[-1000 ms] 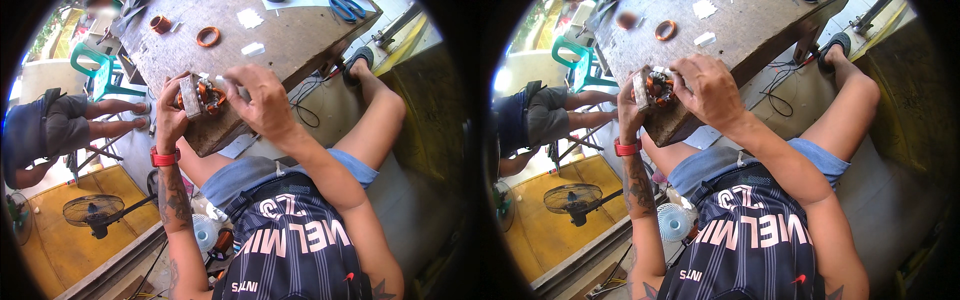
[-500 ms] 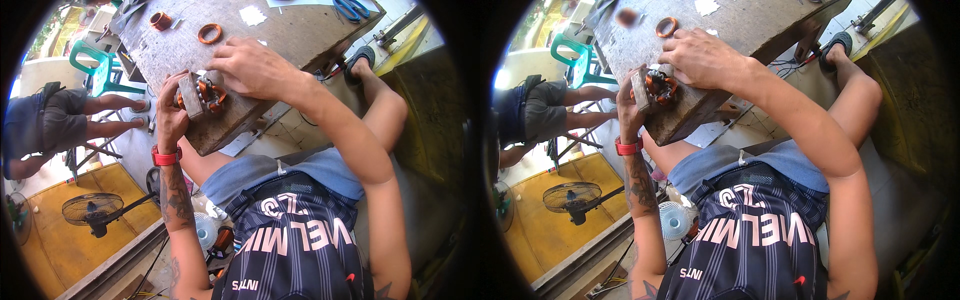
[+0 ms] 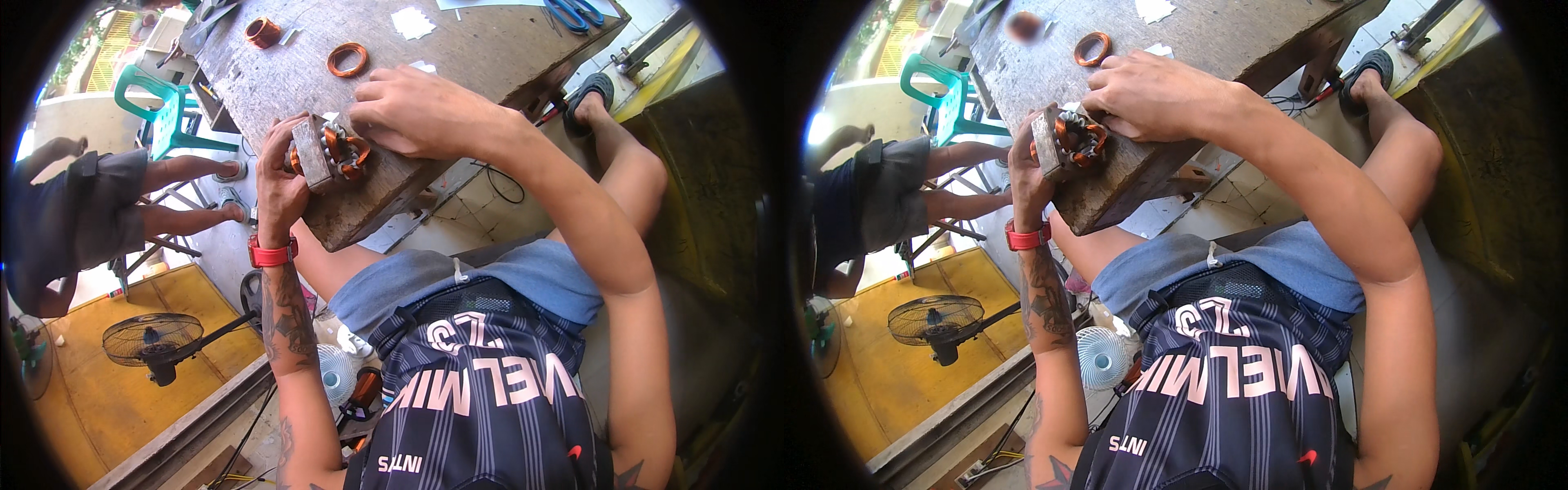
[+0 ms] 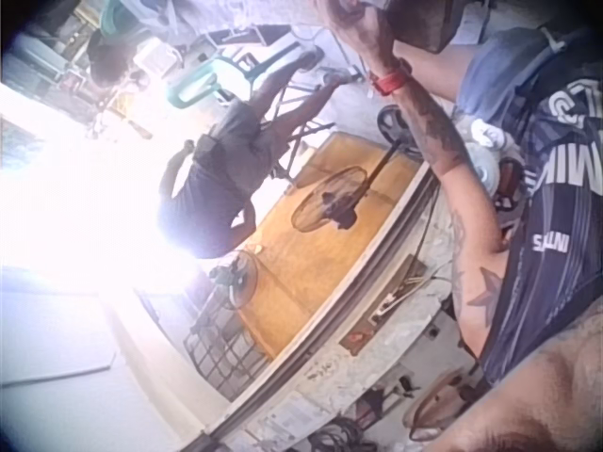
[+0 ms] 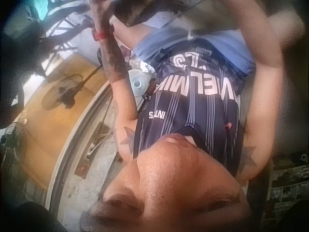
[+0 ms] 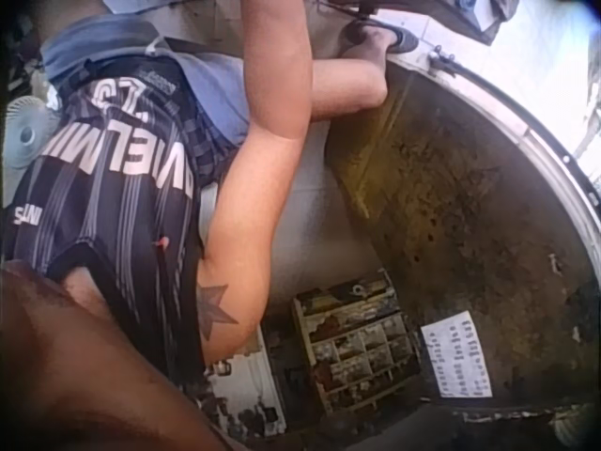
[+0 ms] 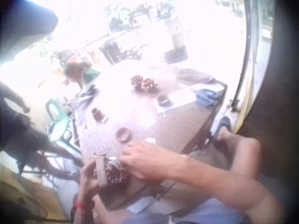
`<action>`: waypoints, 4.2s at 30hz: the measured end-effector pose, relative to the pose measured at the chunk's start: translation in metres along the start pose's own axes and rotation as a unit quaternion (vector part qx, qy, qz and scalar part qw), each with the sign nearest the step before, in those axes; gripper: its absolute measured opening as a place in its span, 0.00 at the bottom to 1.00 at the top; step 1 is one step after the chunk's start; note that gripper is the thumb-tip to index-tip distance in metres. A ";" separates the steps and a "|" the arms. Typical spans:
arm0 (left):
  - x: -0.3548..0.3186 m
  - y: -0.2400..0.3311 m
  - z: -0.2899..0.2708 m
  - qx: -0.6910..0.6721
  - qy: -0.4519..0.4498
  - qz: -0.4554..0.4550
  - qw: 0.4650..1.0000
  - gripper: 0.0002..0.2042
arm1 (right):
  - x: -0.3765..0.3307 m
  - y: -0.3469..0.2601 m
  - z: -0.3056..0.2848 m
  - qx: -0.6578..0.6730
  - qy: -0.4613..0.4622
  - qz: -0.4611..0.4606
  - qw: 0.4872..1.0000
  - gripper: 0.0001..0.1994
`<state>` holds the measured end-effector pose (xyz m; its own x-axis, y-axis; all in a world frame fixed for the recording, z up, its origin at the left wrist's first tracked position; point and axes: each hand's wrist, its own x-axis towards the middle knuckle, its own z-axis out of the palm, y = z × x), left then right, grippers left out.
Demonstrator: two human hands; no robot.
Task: The person assembles a small electrical component by hand, inserting copper wire coils and white insulating pieces into a metal block. They use scissors to trim wire ends and place finished coils on the table.
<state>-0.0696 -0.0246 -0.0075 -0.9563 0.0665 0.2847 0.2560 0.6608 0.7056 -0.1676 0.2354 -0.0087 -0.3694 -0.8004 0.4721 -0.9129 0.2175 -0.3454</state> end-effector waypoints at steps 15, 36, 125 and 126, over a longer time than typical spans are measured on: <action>-0.002 -0.001 0.000 -0.017 0.002 -0.013 1.000 0.25 | -0.004 -0.010 0.012 -0.041 -0.028 0.040 0.998 0.16; -0.005 0.000 0.002 -0.045 0.018 0.008 0.999 0.26 | 0.000 -0.011 0.007 0.069 -0.072 0.109 0.989 0.15; -0.003 0.008 0.005 0.091 0.007 0.045 0.995 0.19 | -0.010 -0.017 0.021 -0.011 0.065 0.094 0.993 0.11; -0.004 0.008 0.005 0.090 0.006 0.043 0.995 0.19 | -0.010 -0.017 0.022 -0.020 0.075 0.091 0.993 0.11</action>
<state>-0.0645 -0.0159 -0.0059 -0.9299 0.1207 0.3474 0.3066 0.7761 0.5511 -0.1446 0.2274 -0.0255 -0.5485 -0.6536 0.5215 -0.8333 0.3754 -0.4059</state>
